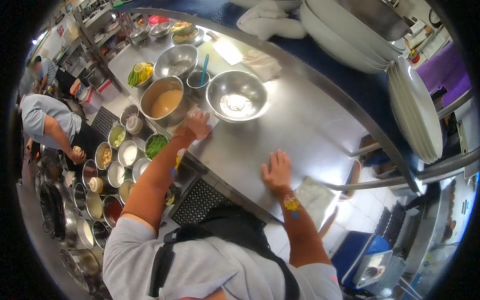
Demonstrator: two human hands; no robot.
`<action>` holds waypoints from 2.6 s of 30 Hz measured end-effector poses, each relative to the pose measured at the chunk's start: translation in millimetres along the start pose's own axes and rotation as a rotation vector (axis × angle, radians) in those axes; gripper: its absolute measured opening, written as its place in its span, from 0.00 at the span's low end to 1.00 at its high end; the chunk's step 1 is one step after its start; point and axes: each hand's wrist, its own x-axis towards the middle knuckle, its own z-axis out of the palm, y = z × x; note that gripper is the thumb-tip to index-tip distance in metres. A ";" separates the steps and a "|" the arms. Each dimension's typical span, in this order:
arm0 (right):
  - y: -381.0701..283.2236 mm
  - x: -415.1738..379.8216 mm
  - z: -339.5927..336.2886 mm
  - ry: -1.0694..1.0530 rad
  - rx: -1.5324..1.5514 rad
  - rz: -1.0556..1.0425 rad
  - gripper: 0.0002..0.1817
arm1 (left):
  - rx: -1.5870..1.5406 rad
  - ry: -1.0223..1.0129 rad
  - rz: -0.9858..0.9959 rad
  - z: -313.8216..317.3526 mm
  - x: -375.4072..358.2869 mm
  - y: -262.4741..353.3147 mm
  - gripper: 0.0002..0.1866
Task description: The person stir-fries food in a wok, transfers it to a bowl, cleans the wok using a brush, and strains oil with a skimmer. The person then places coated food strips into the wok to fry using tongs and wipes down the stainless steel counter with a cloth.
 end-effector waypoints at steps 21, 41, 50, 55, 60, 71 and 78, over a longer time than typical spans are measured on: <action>0.8 -2.4 3.2 0.020 0.021 0.007 0.28 | -0.170 -0.075 0.305 23.7 16.6 -54.1 0.38; 0.1 -0.1 1.2 0.051 0.026 0.001 0.27 | -0.059 -0.004 0.275 22.8 -23.6 -32.7 0.16; 3.3 -4.8 0.6 0.012 0.043 0.042 0.29 | -0.571 0.283 0.068 -4.5 0.3 -57.0 0.18; 4.6 -2.1 0.7 -0.011 0.012 0.045 0.30 | -0.090 0.219 0.195 41.1 30.7 -59.4 0.15; -5.2 1.4 -9.9 -0.064 0.024 0.062 0.30 | -0.046 0.364 0.323 64.1 -0.6 -46.4 0.15; 4.1 -2.4 0.5 -0.048 -0.008 0.061 0.31 | -2.229 0.388 -0.723 37.5 -46.3 -45.1 0.13; 5.9 -4.2 2.1 -0.065 0.004 0.065 0.31 | -1.487 0.538 -0.506 72.7 -39.5 -32.1 0.09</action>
